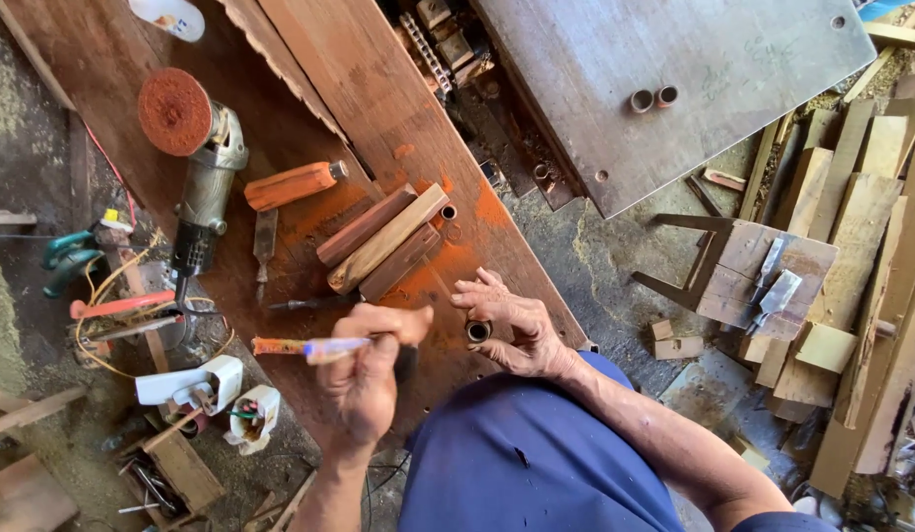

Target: Marking a small wooden piece with a pen and then sanding it using an angle grinder.

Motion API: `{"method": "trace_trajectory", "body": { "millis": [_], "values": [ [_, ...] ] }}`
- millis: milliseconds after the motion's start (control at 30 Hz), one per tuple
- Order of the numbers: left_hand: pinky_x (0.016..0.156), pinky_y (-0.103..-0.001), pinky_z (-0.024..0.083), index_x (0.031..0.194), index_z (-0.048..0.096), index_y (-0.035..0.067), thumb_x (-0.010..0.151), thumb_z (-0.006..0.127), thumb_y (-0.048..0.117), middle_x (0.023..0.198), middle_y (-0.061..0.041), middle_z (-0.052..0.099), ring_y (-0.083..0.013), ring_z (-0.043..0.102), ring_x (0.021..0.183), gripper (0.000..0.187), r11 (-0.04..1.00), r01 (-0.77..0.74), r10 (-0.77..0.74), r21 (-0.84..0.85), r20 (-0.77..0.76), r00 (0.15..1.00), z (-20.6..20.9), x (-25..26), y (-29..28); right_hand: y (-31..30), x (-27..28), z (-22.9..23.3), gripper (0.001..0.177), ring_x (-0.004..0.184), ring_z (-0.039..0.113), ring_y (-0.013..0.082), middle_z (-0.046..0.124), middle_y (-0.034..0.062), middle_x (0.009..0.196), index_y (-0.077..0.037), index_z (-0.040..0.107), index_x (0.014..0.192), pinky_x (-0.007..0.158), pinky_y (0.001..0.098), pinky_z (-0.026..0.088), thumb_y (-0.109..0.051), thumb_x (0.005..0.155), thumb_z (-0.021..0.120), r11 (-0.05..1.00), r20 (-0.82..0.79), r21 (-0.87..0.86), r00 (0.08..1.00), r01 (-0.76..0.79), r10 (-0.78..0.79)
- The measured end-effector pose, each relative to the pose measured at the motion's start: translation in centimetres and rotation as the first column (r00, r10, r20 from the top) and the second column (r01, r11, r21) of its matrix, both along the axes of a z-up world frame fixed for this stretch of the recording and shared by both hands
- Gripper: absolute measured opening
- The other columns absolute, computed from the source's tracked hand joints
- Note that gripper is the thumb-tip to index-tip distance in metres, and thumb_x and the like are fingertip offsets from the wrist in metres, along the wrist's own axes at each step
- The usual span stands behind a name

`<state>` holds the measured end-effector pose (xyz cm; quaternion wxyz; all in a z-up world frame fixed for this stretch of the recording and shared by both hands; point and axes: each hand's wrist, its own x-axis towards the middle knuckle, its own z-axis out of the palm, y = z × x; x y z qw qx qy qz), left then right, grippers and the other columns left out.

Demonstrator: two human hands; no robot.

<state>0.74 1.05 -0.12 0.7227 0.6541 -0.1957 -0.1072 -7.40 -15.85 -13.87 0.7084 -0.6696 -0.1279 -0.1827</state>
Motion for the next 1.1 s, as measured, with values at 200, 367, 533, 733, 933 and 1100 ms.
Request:
{"method": "trace_trajectory", "body": {
  "millis": [200,367,533,733,933,1100],
  "values": [
    [0.066,-0.033,0.053,0.105,0.062,0.006,0.090,0.081,0.029,0.088,-0.006,0.053,-0.0202,0.058,0.071,0.033,0.802,-0.080,-0.189,0.593,0.379,0.906,-2.6,-2.2,-0.8,0.4,0.3,0.1,0.038,0.131,0.062,0.0415,0.065,0.0194,0.133,-0.005,0.059,0.121,0.123,0.0643,0.034,-0.036,0.100,0.067,1.000,-0.018,0.007,1.000,-0.006,0.006],
    [0.061,-0.026,0.059,0.089,0.071,0.016,0.078,0.086,0.030,0.077,0.003,0.060,-0.0159,0.069,0.060,0.023,0.782,-0.287,-0.029,0.553,0.493,0.870,-5.4,-2.5,-0.8,1.3,1.1,-0.2,0.040,0.116,0.067,0.0487,0.074,0.0263,0.115,0.006,0.068,0.106,0.109,0.0624,0.038,-0.027,0.088,0.080,0.983,0.041,0.166,0.996,0.075,-0.083],
    [0.046,-0.027,0.054,0.090,0.073,0.012,0.082,0.078,0.013,0.078,-0.007,0.068,-0.0221,0.070,0.061,0.009,0.779,-0.307,0.148,0.546,0.316,0.937,-4.1,-0.6,2.3,0.8,1.0,0.5,0.047,0.117,0.068,0.0426,0.075,0.0233,0.115,0.008,0.067,0.114,0.110,0.0572,0.040,-0.014,0.078,0.088,0.983,-0.002,0.154,0.995,0.102,-0.103],
    [0.044,-0.026,0.059,0.096,0.072,0.008,0.071,0.085,0.007,0.088,-0.009,0.071,-0.0211,0.072,0.064,0.028,0.823,-0.197,0.149,0.532,0.132,0.980,-5.4,-3.1,2.8,0.6,0.5,-0.2,0.040,0.116,0.067,0.0468,0.075,0.0243,0.114,0.007,0.071,0.107,0.108,0.0600,0.042,-0.022,0.084,0.085,0.985,-0.031,0.104,0.991,0.134,-0.132],
    [0.047,-0.022,0.056,0.097,0.076,0.006,0.078,0.081,-0.001,0.080,-0.012,0.067,-0.0137,0.067,0.063,0.021,0.889,-0.166,0.199,0.427,-0.035,0.979,-7.5,-5.2,2.1,0.4,0.1,0.1,0.038,0.116,0.067,0.0477,0.075,0.0250,0.112,0.007,0.071,0.106,0.105,0.0622,0.044,-0.015,0.080,0.087,0.984,-0.095,0.064,0.983,0.166,-0.160],
    [0.059,-0.024,0.060,0.106,0.073,0.002,0.083,0.082,0.002,0.083,-0.010,0.074,-0.0084,0.065,0.071,0.024,0.972,-0.049,0.131,0.229,-0.357,0.925,-8.6,-6.1,1.9,-0.2,-0.7,0.3,0.044,0.102,0.075,0.0317,0.079,0.0150,0.101,0.003,0.073,0.115,0.094,0.0495,0.055,-0.014,0.077,0.089,0.985,-0.286,0.034,0.946,0.170,-0.153]
  ]
}}
